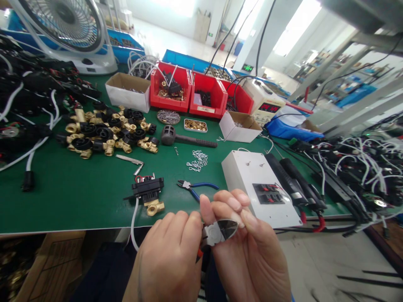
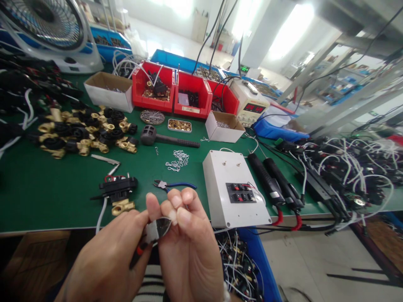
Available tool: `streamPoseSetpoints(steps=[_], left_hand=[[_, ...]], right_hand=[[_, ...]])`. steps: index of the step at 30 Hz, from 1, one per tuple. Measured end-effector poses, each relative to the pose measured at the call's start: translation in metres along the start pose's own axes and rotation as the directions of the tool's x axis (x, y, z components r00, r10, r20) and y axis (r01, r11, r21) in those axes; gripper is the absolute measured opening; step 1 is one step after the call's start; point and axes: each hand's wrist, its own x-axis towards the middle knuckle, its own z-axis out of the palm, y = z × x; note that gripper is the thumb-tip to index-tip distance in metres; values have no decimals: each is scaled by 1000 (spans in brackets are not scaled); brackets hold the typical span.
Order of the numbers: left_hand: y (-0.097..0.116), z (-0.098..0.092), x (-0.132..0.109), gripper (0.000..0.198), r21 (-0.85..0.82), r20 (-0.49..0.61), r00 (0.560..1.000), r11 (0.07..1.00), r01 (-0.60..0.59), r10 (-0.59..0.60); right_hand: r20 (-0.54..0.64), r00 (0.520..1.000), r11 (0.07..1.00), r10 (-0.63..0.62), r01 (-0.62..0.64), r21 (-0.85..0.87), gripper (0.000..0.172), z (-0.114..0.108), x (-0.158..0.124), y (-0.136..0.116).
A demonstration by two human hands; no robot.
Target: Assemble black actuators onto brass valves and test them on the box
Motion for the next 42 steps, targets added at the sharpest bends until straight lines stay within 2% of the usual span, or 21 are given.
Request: streamPoseSetpoints(steps=[9, 14, 16, 18, 20, 22, 30, 37, 42], left_hand=[[-2, -7, -1, 23, -100, -6, 998, 993, -63, 63], [5, -2, -6, 21, -222, -18, 976, 951, -214, 216], [6, -1, -7, 21, -283, -5, 987, 946, -157, 163], [6, -2, -7, 19, -292, 2, 999, 955, -44, 47], [4, -4, -6, 16, -254, -8, 998, 966, 53, -57], [3, -6, -5, 15, -202, -26, 994, 974, 101, -108], [2, -3, -3, 23, -82, 29, 996, 992, 92, -90], [2, -6, -3, 31, -85, 54, 996, 994, 73, -68], [9, -8, -4, 29, -71, 90, 984, 984, 162, -155]], right_hand=[[51, 998, 996, -41, 45, -72, 17, 0, 0, 0], [29, 998, 996, -59, 61, -68, 15, -5, 16, -4], [17, 999, 999, -43, 44, -32, 15, -6, 19, -7], [7, 1000, 1000, -4, 4, 12, 17, -5, 18, -8], [12, 1000, 998, 29, -29, 50, 17, -3, 16, -8], [21, 999, 997, 37, -38, 64, 16, -2, 14, -8], [57, 998, 999, 12, -15, 50, 17, -2, 11, -6], [52, 999, 1000, -15, 14, 14, 17, -2, 9, -3], [51, 998, 1000, -25, 25, 0, 16, 0, 8, -2]])
